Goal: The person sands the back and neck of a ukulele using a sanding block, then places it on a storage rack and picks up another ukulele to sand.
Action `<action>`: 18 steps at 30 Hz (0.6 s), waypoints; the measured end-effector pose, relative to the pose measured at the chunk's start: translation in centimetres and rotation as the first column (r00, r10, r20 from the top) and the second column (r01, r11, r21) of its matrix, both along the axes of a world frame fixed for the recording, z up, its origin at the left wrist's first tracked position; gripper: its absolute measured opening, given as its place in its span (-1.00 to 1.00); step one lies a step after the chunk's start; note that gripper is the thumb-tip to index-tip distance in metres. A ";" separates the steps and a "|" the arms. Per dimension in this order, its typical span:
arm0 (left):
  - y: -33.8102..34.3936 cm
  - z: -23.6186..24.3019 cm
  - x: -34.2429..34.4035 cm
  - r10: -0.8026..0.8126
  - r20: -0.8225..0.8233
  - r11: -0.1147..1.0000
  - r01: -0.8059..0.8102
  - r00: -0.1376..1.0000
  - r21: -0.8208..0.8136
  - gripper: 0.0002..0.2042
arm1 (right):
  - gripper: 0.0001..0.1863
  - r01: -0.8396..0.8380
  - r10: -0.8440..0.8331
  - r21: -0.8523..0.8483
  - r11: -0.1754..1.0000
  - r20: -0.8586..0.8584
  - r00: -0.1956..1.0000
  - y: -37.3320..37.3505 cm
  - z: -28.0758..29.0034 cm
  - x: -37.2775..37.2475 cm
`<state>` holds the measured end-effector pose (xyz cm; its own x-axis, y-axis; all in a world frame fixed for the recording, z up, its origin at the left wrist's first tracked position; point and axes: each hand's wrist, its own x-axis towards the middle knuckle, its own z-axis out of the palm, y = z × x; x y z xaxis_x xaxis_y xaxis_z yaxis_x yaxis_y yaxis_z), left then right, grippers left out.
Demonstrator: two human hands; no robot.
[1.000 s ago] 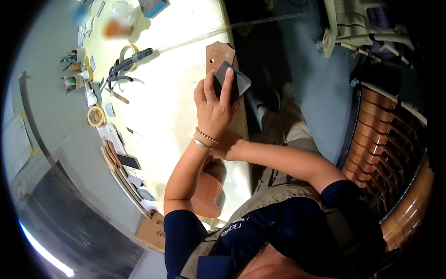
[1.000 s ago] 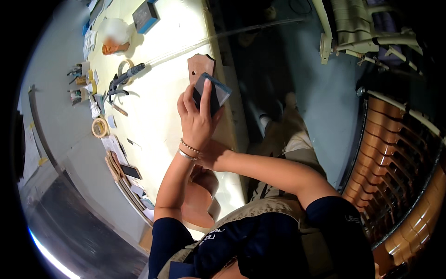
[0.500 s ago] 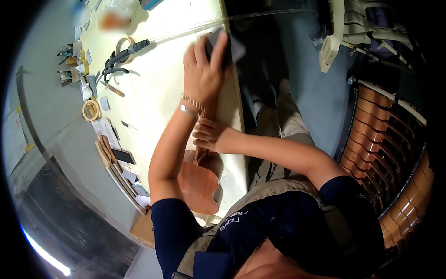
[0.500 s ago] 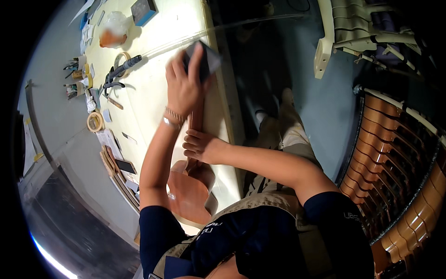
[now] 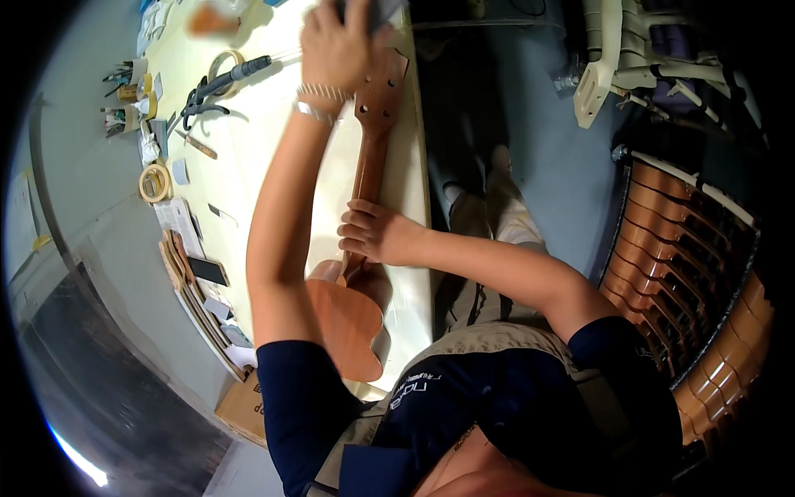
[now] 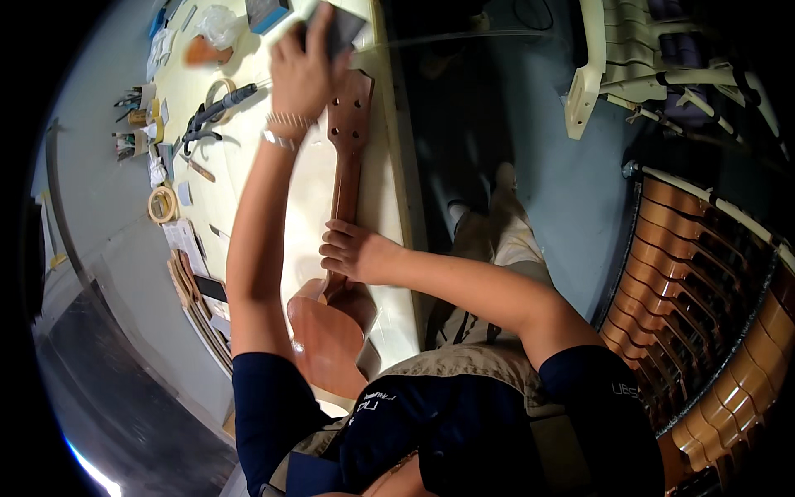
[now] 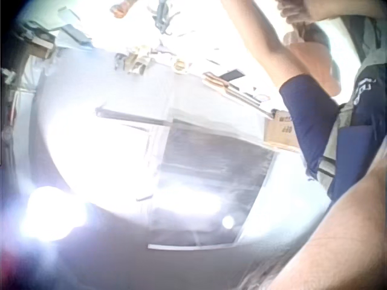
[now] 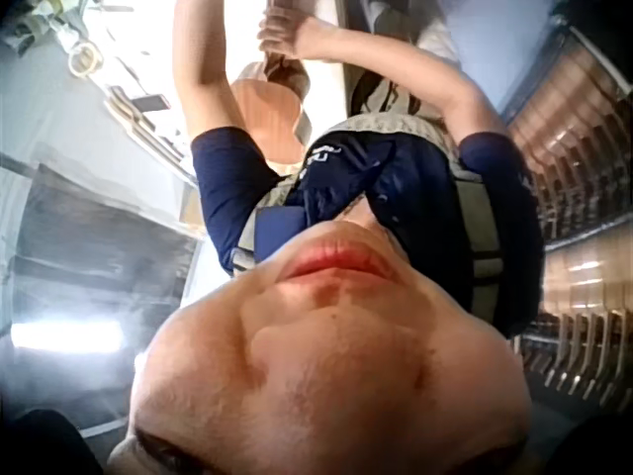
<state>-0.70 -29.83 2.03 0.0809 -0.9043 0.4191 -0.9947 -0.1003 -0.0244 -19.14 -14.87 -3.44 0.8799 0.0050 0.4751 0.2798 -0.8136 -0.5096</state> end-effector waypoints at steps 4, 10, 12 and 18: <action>1.2 1.9 2.2 -0.049 0.093 0.989 0.061 0.995 -0.135 -0.33 | -0.56 -0.033 0.032 -0.025 0.999 -0.072 0.997 -0.5 0.2 -0.1; 11.2 -0.1 -2.5 -0.340 -0.074 0.913 0.348 0.937 0.214 -0.32 | -0.49 -0.068 0.064 -0.018 0.998 -0.160 0.985 -0.7 0.4 -0.1; 10.5 0.7 -2.5 -0.431 -0.107 0.844 0.442 0.896 0.304 -0.28 | -0.49 -0.067 0.063 -0.023 0.997 -0.139 0.988 -0.8 0.3 0.0; 2.3 0.8 -2.0 -0.200 -0.051 0.979 0.201 0.979 0.023 -0.33 | -0.50 -0.045 0.045 0.001 0.999 -0.118 0.992 -0.4 0.4 -0.1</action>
<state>-2.70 -27.55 2.83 -0.0835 -0.9155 0.3935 -0.9946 0.1012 0.0243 -19.22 -15.31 -3.05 0.9287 0.0464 0.3680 0.2539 -0.8028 -0.5396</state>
